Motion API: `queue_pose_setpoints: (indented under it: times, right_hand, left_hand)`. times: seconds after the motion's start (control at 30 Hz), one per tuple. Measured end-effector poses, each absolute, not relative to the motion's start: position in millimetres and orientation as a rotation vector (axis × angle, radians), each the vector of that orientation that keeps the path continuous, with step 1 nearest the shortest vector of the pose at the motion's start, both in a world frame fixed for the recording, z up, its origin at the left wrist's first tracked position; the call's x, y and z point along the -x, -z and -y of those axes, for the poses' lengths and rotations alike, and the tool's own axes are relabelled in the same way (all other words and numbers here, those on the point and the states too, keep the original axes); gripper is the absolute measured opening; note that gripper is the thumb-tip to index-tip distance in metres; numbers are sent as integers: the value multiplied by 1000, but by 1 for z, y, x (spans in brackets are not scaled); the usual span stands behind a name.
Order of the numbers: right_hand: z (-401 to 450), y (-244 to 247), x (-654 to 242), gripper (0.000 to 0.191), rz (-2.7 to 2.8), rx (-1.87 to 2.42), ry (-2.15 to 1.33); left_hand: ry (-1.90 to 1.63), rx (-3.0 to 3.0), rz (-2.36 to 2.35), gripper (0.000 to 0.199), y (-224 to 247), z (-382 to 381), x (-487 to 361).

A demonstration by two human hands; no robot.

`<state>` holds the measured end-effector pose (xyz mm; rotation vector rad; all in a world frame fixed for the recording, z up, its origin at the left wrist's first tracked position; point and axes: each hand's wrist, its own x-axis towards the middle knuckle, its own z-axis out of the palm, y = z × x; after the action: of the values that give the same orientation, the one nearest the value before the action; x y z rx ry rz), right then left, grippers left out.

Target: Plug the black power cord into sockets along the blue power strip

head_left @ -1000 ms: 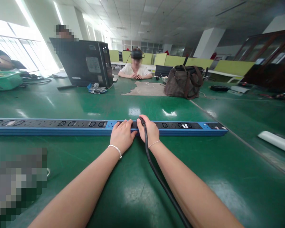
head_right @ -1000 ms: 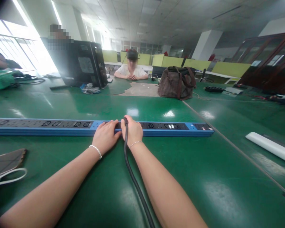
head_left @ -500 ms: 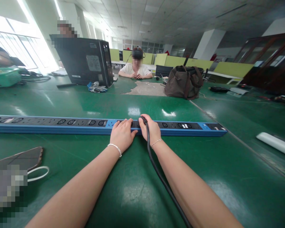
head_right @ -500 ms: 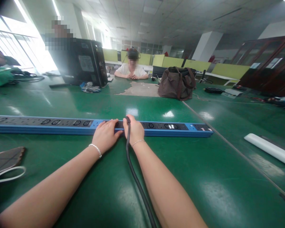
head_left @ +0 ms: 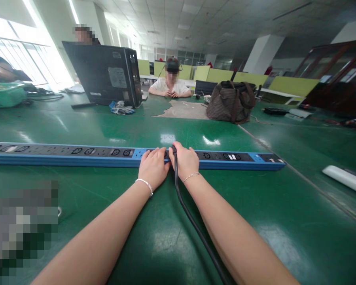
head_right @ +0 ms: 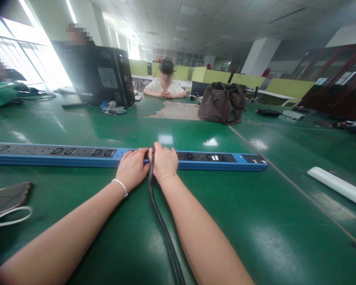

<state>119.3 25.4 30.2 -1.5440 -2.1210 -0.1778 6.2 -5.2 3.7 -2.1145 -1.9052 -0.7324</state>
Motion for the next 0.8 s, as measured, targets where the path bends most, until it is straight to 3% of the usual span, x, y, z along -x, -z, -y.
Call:
queue_pose_setpoints:
  times: [0.4,0.8]
  right_hand:
    - [-23,-21,-125,37,2167,1466,174]
    - [-23,-15,-150,56,2293,1303,-21]
  left_hand:
    - [726,2107,1904,45,-5,5,-5]
    - [710,2116,1862,50,-4,7,-5]
